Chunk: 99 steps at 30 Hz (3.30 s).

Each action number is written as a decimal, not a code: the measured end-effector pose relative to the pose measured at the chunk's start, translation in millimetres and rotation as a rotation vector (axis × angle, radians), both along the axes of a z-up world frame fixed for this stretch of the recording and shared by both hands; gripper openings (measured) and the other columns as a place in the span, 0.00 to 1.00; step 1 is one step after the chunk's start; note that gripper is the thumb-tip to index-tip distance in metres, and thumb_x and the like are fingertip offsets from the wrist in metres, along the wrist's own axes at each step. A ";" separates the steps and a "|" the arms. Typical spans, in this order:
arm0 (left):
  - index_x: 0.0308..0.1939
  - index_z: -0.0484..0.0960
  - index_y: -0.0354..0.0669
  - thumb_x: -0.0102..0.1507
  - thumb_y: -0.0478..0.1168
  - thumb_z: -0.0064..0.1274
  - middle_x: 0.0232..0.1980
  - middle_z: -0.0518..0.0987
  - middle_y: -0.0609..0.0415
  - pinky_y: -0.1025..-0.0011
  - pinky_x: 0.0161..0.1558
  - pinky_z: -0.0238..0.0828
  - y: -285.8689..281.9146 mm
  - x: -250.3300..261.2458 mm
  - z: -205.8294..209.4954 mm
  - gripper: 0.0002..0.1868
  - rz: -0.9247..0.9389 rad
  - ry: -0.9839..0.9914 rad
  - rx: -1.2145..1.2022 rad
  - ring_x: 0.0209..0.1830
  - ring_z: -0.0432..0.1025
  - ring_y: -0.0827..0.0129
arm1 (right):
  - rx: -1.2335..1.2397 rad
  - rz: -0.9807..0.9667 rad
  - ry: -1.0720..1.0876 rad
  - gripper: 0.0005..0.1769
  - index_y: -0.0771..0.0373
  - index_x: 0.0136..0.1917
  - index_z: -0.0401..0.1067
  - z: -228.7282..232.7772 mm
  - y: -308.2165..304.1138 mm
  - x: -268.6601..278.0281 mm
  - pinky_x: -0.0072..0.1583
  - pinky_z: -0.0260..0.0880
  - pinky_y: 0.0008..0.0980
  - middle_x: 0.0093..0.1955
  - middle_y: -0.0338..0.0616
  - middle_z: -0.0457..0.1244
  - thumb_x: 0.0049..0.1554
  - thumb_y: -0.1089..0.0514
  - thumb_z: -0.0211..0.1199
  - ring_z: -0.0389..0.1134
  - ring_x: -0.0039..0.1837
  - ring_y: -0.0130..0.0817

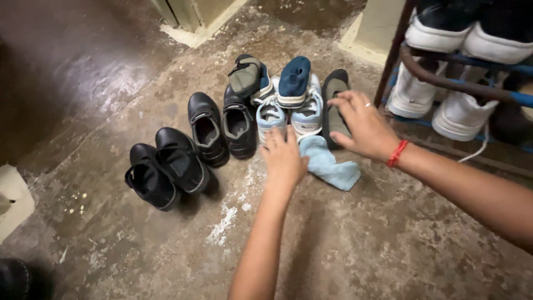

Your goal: The person wipes several pairs of shoes with a light blue cloth, including black sneakers, black formal shoes, grey sneakers, and blue sneakers. After wiping each shoe, the person places it on a blue metal shoe rack.

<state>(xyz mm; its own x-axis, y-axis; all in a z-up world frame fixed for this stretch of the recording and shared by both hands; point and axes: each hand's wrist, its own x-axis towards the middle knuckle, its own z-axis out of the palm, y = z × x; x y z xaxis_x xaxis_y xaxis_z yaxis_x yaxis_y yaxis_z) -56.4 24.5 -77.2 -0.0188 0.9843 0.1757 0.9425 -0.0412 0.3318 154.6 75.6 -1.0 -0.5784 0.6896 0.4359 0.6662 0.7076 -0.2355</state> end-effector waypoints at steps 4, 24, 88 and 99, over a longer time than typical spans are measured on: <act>0.75 0.57 0.36 0.53 0.51 0.67 0.75 0.55 0.28 0.33 0.67 0.49 6.1 -38.3 -18.6 0.52 0.104 -0.019 -0.113 0.77 0.48 0.33 | -0.139 -0.006 -0.150 0.46 0.63 0.71 0.60 -49.0 9.2 -17.3 0.69 0.60 0.51 0.70 0.62 0.54 0.45 0.49 0.75 0.56 0.72 0.60; 0.77 0.47 0.30 0.56 0.58 0.66 0.78 0.44 0.22 0.31 0.70 0.40 27.9 -144.8 -24.2 0.60 0.511 -0.086 0.097 0.79 0.39 0.31 | -0.565 -0.132 -0.636 0.41 0.43 0.73 0.57 -200.7 16.0 -31.3 0.57 0.72 0.51 0.66 0.57 0.58 0.50 0.64 0.64 0.71 0.56 0.58; 0.37 0.84 0.34 0.51 0.46 0.68 0.40 0.82 0.37 0.53 0.47 0.71 -32.1 -122.9 143.6 0.20 -0.397 -0.299 0.053 0.45 0.75 0.42 | -0.601 0.337 0.128 0.55 0.59 0.81 0.43 45.9 -53.2 -59.2 0.72 0.56 0.45 0.78 0.56 0.50 0.45 0.58 0.65 0.56 0.77 0.50; 0.51 0.78 0.37 0.60 0.46 0.65 0.48 0.78 0.52 0.66 0.54 0.73 -20.6 -59.0 108.8 0.22 -0.683 -1.001 0.093 0.51 0.73 0.62 | -0.610 0.410 0.171 0.42 0.65 0.71 0.63 53.4 -78.3 -21.7 0.63 0.68 0.43 0.62 0.51 0.68 0.50 0.48 0.73 0.70 0.64 0.44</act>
<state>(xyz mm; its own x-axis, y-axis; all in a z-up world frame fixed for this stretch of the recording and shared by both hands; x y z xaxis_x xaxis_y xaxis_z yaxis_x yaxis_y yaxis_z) -115.4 3.9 31.5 0.3304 0.8292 0.4509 0.0461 -0.4914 0.8697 132.9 -2.8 52.4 -0.7990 0.5818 0.1522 0.2969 0.6017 -0.7415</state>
